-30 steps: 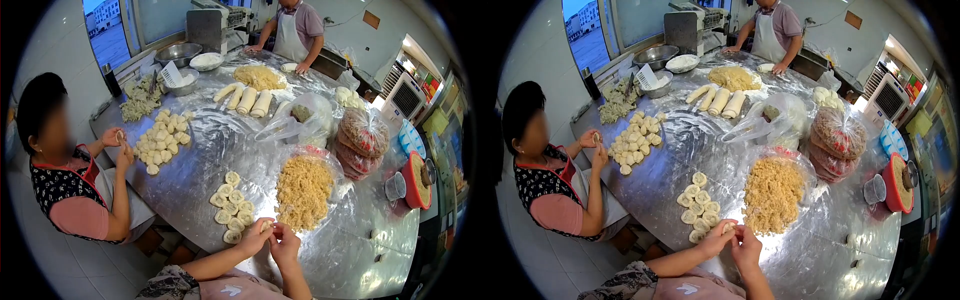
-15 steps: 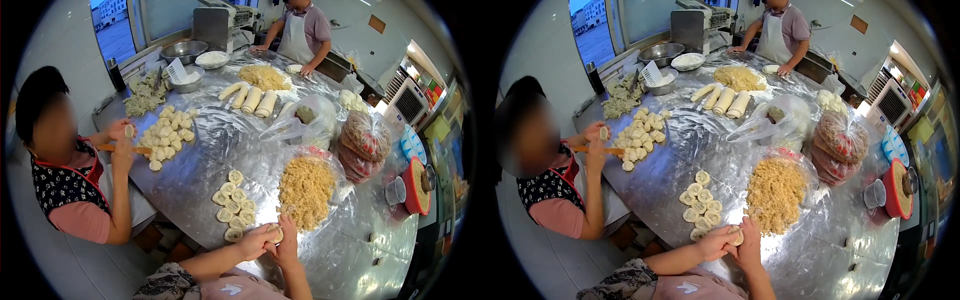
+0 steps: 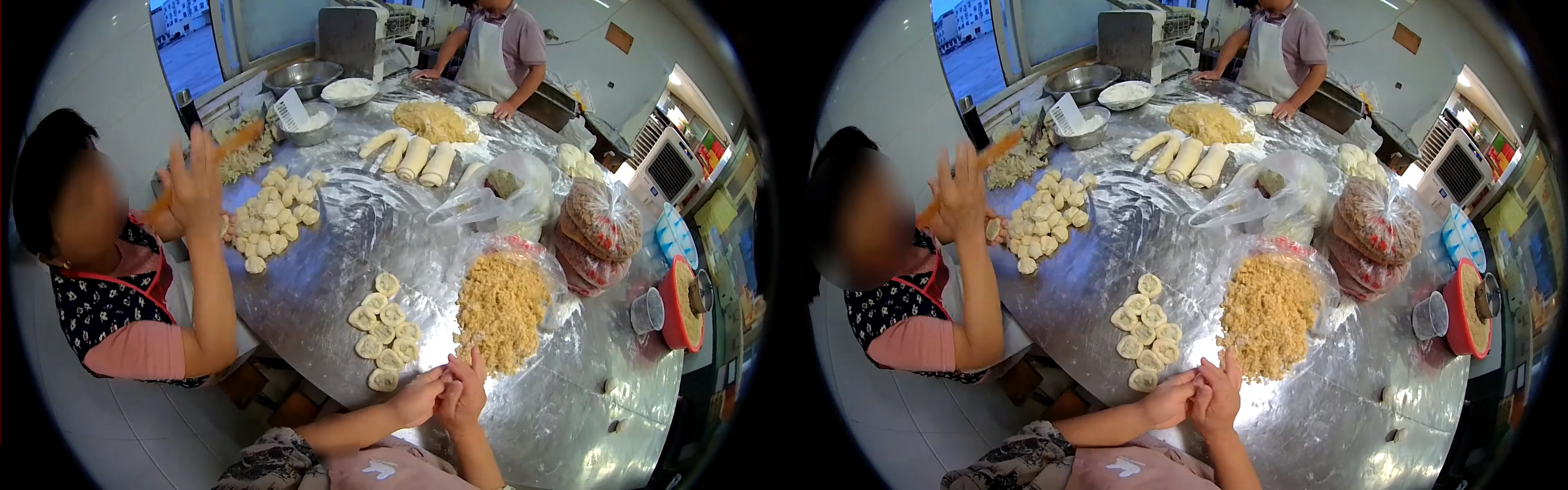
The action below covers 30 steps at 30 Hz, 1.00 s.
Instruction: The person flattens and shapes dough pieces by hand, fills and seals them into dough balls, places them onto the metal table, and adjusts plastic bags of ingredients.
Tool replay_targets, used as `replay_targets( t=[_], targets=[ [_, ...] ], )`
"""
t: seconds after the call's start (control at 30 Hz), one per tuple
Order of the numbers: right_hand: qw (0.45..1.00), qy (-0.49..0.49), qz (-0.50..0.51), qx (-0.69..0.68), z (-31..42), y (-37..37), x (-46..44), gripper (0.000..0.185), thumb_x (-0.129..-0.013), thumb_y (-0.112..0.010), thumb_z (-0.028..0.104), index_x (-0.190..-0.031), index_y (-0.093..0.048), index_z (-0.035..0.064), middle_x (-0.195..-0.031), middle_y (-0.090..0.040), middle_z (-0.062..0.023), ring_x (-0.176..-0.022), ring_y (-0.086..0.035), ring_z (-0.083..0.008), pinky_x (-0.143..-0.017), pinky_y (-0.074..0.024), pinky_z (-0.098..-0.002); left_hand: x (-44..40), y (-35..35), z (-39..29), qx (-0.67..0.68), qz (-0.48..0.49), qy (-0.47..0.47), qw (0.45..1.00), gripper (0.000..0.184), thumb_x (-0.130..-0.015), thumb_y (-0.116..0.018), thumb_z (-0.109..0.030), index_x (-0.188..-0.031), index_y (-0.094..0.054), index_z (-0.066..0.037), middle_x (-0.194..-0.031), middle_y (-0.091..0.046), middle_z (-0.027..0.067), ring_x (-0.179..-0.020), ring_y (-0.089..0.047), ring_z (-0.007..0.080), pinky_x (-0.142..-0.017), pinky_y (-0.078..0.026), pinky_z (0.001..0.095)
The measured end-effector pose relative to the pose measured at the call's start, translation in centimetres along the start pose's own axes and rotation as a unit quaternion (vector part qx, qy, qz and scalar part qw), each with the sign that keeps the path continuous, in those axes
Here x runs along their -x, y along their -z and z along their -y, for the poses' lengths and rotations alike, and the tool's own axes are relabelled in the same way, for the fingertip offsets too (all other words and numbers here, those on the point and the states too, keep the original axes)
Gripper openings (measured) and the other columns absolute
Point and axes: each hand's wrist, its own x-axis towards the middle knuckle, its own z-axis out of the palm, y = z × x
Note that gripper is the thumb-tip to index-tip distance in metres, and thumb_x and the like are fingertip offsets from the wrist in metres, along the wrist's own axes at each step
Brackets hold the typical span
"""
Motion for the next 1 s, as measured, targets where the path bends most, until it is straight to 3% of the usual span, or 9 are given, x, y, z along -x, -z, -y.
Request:
replay_targets(
  t=[0.3, 0.4, 0.43, 0.5, 0.6, 0.7, 0.77, 0.83, 1.0],
  targets=[
    [0.979, -0.177, -0.088, -0.058, -2.2, -1.7, 1.1, 0.038, -0.097, -0.036, 0.032, -0.101, -0.061, 0.0036, -0.111, -0.060, -0.0185, -0.107, -0.056, -0.0290, -0.094, -0.0419, -0.0350, -1.3, 1.2, 2.7, -0.181, -0.003, -0.155, 0.971, 0.046, -0.094, -0.044, -0.012, -0.138, -0.033, -0.006, -0.119, -0.049, 0.0040, -0.110, -0.046, 0.0105, -0.093, -0.038, 0.0248],
    [0.885, -0.344, -0.108, -0.294, -0.9, -0.7, -0.8, 0.046, -0.098, -0.031, 0.034, -0.118, -0.045, -0.0048, -0.121, -0.052, -0.0161, -0.110, -0.050, -0.0228, -0.094, -0.0405, -0.0327, -1.3, 0.3, 2.5, -0.427, -0.012, -0.381, 0.820, 0.046, -0.097, -0.042, -0.016, -0.140, -0.030, -0.007, -0.113, -0.051, 0.0060, -0.108, -0.047, 0.0118, -0.089, -0.037, 0.0246],
    [0.854, -0.368, -0.128, -0.345, 1.0, -0.9, -1.8, 0.054, -0.099, -0.028, 0.037, -0.131, -0.036, -0.0059, -0.133, -0.044, -0.0167, -0.120, -0.044, -0.0231, -0.099, -0.0374, -0.0340, 0.1, -0.5, 0.3, -0.434, 0.004, -0.187, 0.881, 0.044, -0.096, -0.044, -0.016, -0.138, -0.034, -0.008, -0.107, -0.054, 0.0080, -0.105, -0.051, 0.0142, -0.086, -0.040, 0.0269],
    [0.823, -0.343, -0.137, -0.431, 1.0, -1.4, -1.2, 0.056, -0.099, -0.026, 0.040, -0.136, -0.034, -0.0011, -0.134, -0.045, -0.0148, -0.125, -0.039, -0.0227, -0.101, -0.0355, -0.0359, -1.1, 0.2, 1.3, -0.461, -0.029, -0.418, 0.782, 0.039, -0.095, -0.045, -0.014, -0.133, -0.040, -0.008, -0.107, -0.056, 0.0090, -0.103, -0.053, 0.0186, -0.085, -0.042, 0.0279],
    [0.753, -0.364, -0.144, -0.529, 2.2, -2.4, -0.6, 0.060, -0.097, -0.027, 0.049, -0.126, -0.043, -0.0015, -0.125, -0.050, -0.0150, -0.117, -0.046, -0.0239, -0.097, -0.0394, -0.0362, -0.5, 1.2, 0.3, -0.532, -0.015, -0.347, 0.772, 0.036, -0.095, -0.044, -0.021, -0.128, -0.045, -0.005, -0.119, -0.052, 0.0123, -0.112, -0.048, 0.0305, -0.094, -0.039, 0.0374],
    [0.704, -0.361, -0.010, -0.611, 1.9, -1.9, 0.2, 0.062, -0.097, -0.026, 0.051, -0.131, -0.038, 0.0005, -0.131, -0.044, -0.0146, -0.123, -0.041, -0.0234, -0.103, -0.0331, -0.0363, -0.9, 0.5, 0.3, -0.549, -0.111, -0.577, 0.595, 0.019, -0.084, -0.055, -0.011, -0.102, -0.060, -0.008, -0.101, -0.055, 0.0092, -0.099, -0.053, 0.0275, -0.089, -0.039, 0.0418],
    [0.746, -0.389, 0.015, -0.540, -1.0, -2.3, 1.2, 0.052, -0.097, -0.033, 0.048, -0.103, -0.053, 0.0003, -0.100, -0.059, -0.0109, -0.090, -0.058, -0.0209, -0.080, -0.0477, -0.0326, 0.6, 0.0, -0.3, -0.564, -0.091, -0.467, 0.675, 0.043, -0.087, -0.053, -0.032, -0.121, -0.052, -0.005, -0.123, -0.048, 0.0153, -0.117, -0.041, 0.0350, -0.104, -0.024, 0.0462],
    [0.867, -0.430, 0.029, -0.249, 1.4, -0.1, -0.7, 0.040, -0.098, -0.035, 0.032, -0.081, -0.056, 0.0023, -0.080, -0.060, -0.0058, -0.069, -0.054, -0.0130, -0.061, -0.0450, -0.0271, -0.3, 1.0, 0.4, -0.645, -0.049, -0.502, 0.575, 0.062, -0.095, -0.032, -0.048, -0.134, -0.035, 0.000, -0.139, -0.030, 0.0255, -0.128, -0.025, 0.0454, -0.107, -0.018, 0.0523],
    [0.957, -0.072, -0.246, -0.136, 1.4, 17.2, -5.2, 0.035, -0.098, -0.036, 0.031, -0.077, -0.047, 0.0046, -0.070, -0.054, -0.0112, -0.067, -0.056, -0.0230, -0.066, -0.0489, -0.0361, 0.3, -2.2, -0.4, -0.587, 0.049, -0.498, 0.637, 0.069, -0.097, -0.021, -0.048, -0.141, -0.020, 0.004, -0.145, -0.019, 0.0249, -0.132, -0.021, 0.0390, -0.107, -0.020, 0.0443]
  ],
)
